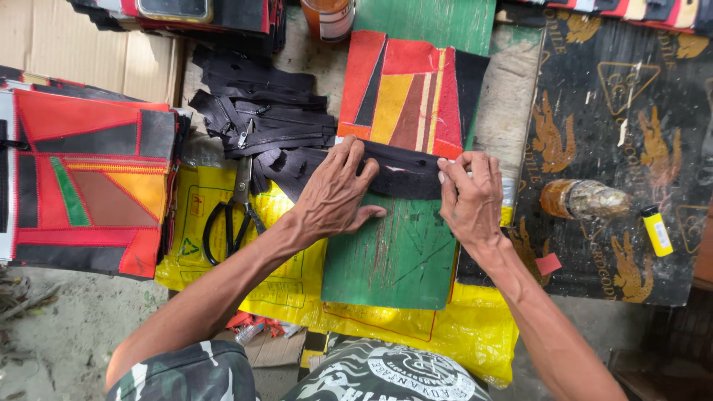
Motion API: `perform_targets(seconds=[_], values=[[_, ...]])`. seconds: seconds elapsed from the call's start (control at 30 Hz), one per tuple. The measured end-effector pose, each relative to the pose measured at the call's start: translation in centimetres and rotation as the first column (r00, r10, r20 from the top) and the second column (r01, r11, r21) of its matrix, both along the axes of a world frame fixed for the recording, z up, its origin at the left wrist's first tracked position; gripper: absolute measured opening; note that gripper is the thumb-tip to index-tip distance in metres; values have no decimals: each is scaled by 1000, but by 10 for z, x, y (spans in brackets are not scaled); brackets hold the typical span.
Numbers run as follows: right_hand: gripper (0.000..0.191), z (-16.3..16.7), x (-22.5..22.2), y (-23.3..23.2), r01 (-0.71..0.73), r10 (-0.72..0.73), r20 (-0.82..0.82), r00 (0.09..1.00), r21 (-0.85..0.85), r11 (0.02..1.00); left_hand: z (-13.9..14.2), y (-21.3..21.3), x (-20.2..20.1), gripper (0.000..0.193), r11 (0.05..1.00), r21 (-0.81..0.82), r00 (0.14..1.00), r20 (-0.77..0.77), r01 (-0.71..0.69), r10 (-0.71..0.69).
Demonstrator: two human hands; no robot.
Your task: The person attaches zippers to colorful patchwork fabric pouches at a work table. They align a zipper along the top edge of a pouch, press and smooth the zipper tape into place, then set the finished pouch aside and pick up the next pouch and zipper to repeat the process.
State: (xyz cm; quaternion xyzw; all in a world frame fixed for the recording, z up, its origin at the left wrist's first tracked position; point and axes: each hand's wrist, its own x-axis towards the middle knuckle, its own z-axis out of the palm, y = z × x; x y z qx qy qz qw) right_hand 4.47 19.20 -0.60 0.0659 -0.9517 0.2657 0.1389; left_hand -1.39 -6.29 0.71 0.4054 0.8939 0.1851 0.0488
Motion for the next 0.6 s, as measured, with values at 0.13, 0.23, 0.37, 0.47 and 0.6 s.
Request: perform_targets(seconds=[0.13,0.23,0.37,0.47,0.6], values=[[34,-1,2,2,151,-92,175,980,-362,920,0,-2,9,75,991,114,997,2,-71,72],[42,-8,2,4,219,-109,237,965,-513,830,-6,-4,13,74,985,143,994,-33,-99,105],[45,-11,-2,8,147,-13,155,988,-901,408,-17,-4,14,75,980,169,994,-2,-104,106],[66,-7,-5,11,312,46,347,937,-889,336,-20,-1,14,77,975,188,993,22,-122,120],[59,27,-11,-8,280,283,322,903,-943,181,-7,5,12,65,915,372,981,-53,-156,189]])
